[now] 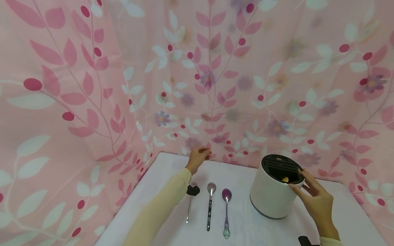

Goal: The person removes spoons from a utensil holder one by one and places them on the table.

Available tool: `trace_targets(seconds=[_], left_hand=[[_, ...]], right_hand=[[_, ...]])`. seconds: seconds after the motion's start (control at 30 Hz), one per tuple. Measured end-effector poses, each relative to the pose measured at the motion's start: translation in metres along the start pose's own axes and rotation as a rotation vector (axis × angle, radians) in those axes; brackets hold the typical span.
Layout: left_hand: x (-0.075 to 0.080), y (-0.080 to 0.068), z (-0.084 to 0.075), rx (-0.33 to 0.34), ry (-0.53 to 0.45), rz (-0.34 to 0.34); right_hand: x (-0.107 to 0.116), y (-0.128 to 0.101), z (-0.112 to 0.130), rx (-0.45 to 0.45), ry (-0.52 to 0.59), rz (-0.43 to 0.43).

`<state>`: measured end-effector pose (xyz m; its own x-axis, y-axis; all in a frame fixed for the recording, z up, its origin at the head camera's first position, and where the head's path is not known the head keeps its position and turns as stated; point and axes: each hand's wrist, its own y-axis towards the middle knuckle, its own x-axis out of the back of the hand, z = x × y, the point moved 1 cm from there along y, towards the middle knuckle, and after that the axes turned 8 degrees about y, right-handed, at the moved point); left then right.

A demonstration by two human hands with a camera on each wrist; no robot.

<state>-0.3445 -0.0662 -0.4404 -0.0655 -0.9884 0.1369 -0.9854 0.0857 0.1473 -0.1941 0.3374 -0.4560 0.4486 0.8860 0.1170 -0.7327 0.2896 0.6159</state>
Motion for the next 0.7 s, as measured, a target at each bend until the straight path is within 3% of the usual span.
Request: trace_targets(seconds=[0.3, 0.5, 0.7], left_hand=[[-0.056, 0.005, -0.053, -0.110, 0.075, 0.145], [-0.093, 0.002, -0.076, -0.180, 0.053, 0.195], [-0.123, -0.007, -0.094, -0.204, 0.062, 0.228]], right_hand=[[0.000, 0.000, -0.003, -0.028, -0.030, -0.018], [0.000, 0.001, -0.005, -0.032, -0.035, -0.017], [0.000, 0.001, -0.006, -0.029, -0.050, -0.021]])
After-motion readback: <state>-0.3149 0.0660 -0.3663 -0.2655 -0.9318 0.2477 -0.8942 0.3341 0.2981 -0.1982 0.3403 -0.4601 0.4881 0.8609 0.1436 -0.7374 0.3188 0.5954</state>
